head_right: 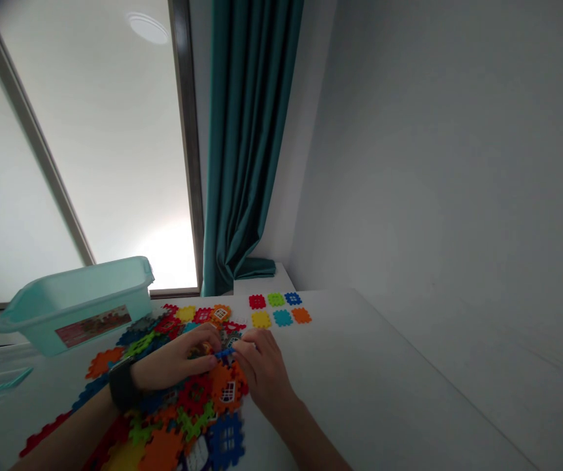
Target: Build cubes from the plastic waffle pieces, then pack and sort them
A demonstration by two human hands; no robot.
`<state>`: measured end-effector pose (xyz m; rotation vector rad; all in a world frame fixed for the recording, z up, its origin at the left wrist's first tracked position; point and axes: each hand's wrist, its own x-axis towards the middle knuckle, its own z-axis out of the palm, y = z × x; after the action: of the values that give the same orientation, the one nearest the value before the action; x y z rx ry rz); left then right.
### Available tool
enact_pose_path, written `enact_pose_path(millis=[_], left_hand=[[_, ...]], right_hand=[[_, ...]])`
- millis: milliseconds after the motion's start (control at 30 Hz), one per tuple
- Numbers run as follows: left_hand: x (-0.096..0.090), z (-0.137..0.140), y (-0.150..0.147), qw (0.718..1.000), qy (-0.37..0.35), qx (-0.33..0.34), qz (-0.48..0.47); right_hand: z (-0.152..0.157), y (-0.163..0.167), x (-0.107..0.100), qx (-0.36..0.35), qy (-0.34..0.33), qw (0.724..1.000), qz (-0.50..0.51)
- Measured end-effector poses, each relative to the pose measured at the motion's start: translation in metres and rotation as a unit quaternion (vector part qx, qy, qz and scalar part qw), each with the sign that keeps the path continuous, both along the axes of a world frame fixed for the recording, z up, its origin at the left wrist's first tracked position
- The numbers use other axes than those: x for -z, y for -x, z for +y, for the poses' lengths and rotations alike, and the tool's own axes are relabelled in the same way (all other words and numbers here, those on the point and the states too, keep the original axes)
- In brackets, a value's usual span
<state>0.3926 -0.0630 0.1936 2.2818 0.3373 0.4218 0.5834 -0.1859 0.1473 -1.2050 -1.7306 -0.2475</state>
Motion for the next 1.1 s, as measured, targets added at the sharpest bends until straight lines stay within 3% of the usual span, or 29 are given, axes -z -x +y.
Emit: enact_pose_path(millis=[133, 300, 467, 700, 933, 1100], left_hand=[[-0.002, 0.0, 0.002, 0.999, -0.028, -0.027, -0.027], [-0.003, -0.005, 0.0, 0.981, -0.138, -0.099, -0.089], [0.001, -0.008, -0.002, 0.971, -0.203, -0.105, -0.068], [0.004, -0.013, -0.006, 0.965, -0.228, -0.126, -0.041], [0.012, -0.021, -0.019, 0.961, -0.241, -0.13, -0.032], [0.014, -0.026, -0.035, 0.966, -0.225, -0.127, -0.018]], right_hand=[[-0.004, 0.002, -0.005, 0.009, 0.013, 1.0, 0.011], [-0.009, 0.007, -0.011, 0.023, 0.072, 0.997, 0.004], [-0.01, 0.006, -0.01, 0.026, 0.103, 0.994, 0.002], [-0.008, -0.004, -0.011, 0.014, 0.108, 0.994, -0.017], [-0.014, -0.019, -0.009, 0.009, 0.154, 0.987, -0.037], [-0.02, -0.034, -0.003, 0.037, 0.147, 0.988, -0.034]])
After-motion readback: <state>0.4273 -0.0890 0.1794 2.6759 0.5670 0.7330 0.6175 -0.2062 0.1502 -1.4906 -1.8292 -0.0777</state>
